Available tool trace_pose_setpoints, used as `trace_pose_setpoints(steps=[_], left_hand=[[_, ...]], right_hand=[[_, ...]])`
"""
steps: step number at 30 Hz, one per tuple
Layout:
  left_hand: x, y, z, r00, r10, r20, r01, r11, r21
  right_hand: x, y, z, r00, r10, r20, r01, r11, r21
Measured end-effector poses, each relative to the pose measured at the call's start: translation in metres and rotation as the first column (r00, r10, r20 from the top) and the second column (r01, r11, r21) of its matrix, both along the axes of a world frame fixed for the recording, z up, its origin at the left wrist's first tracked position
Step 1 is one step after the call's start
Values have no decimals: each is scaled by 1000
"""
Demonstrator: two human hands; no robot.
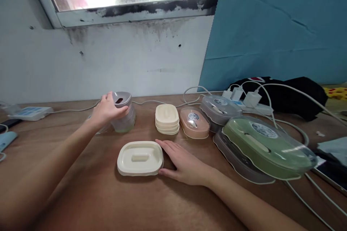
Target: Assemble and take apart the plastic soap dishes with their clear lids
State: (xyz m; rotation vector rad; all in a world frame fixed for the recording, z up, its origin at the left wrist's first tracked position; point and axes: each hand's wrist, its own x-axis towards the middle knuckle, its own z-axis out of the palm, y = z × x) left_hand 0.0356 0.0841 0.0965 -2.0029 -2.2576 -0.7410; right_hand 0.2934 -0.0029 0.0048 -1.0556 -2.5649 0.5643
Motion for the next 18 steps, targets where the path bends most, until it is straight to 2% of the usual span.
trace_pose_setpoints(steps=[3,5,6,7,8,9,10,12,13,15,18], left_hand=[[-3,-2,6,999,-18,44,14,997,80],[-7,-9,3,979,-181,98,149,953,264],[-9,-15,-2,943,-311,119,249,896,368],[-11,-23,-10,882,-453,127,351,814,464],[-14,-31,-20,804,-580,133,448,737,506],[-16,-40,-32,727,-669,156,522,686,508],[-19,-49,-45,658,-732,177,589,647,485],[-25,-65,-69,553,-789,267,675,612,412],[-28,-70,-79,523,-792,316,686,611,395],[-34,-76,-92,507,-742,440,668,660,344],[-38,-74,-97,479,-651,590,621,726,297]], right_hand=[[0,0,1,1000,3,-9,-3,1000,0],[0,0,1,1000,4,-8,-4,1000,-8],[0,0,2,1000,2,-3,-2,1000,-17],[0,0,2,1000,-4,6,4,1000,-25],[-1,0,1,1000,-16,18,17,999,-30],[-2,0,1,999,-35,31,36,999,-31],[-4,-1,0,998,-57,40,58,998,-29],[-8,-1,-1,993,-106,41,107,994,-27],[-11,-1,-2,991,-127,35,128,991,-31],[-15,-1,-2,988,-157,16,157,986,-47],[-18,0,-2,985,-169,-9,169,984,-63]])
